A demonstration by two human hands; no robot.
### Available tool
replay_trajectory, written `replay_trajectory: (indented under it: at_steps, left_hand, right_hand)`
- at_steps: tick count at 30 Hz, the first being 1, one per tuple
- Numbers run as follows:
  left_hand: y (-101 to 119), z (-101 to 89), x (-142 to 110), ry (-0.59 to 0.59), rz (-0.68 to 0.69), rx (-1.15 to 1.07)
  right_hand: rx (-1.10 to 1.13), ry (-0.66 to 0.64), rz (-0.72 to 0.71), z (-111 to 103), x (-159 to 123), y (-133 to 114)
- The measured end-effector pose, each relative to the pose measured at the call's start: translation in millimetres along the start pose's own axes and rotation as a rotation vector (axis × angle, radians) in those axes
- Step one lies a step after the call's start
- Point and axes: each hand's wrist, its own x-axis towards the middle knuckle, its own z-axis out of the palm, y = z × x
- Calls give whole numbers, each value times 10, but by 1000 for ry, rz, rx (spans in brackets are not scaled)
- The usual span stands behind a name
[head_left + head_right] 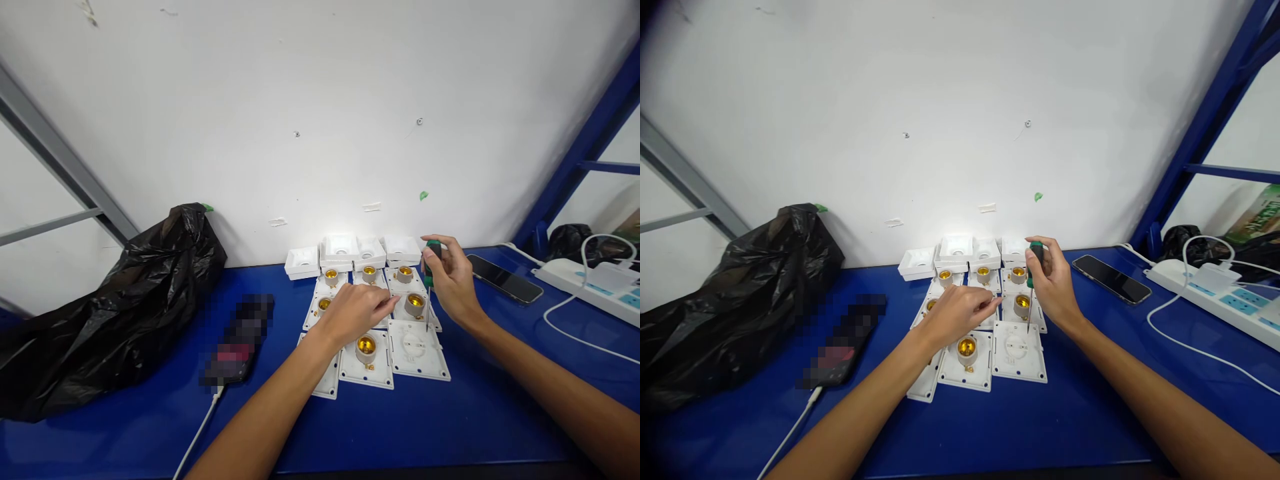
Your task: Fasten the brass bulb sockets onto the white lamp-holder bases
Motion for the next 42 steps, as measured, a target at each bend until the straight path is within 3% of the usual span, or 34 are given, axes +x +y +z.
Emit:
replay_trajectory:
  at_steps: [7, 10, 14, 18, 27, 32, 36, 40, 42]
  left_hand:
    - [9, -1, 0, -12, -10, -4]
    - [18, -6, -1, -18, -9, 1]
    - [29, -11, -2, -31, -19, 6]
    - [41, -8, -3, -44, -25, -1]
    - [33, -10, -5, -69, -21, -44]
    - [44, -41, -6, -74, -45, -81]
    - [38, -34, -11, -108, -61, -78]
    - [14, -12, -16, -118, -43, -62]
    - [6, -6, -17, -113, -35, -61]
  right_hand:
    - [29, -41, 158, -35, 93, -83]
    - [67, 14, 186, -42, 98, -1]
    - [69, 129, 144, -84, 73, 162]
    - [-46, 169, 14, -139, 64, 215]
    - [-164, 143, -69, -138, 42, 170]
    - [-211, 161, -109, -240, 112, 179]
    - [-444, 47, -41, -381, 235, 233]
    - [-767, -185, 71, -508, 327, 297]
    - [-803, -270, 87, -573, 359, 315]
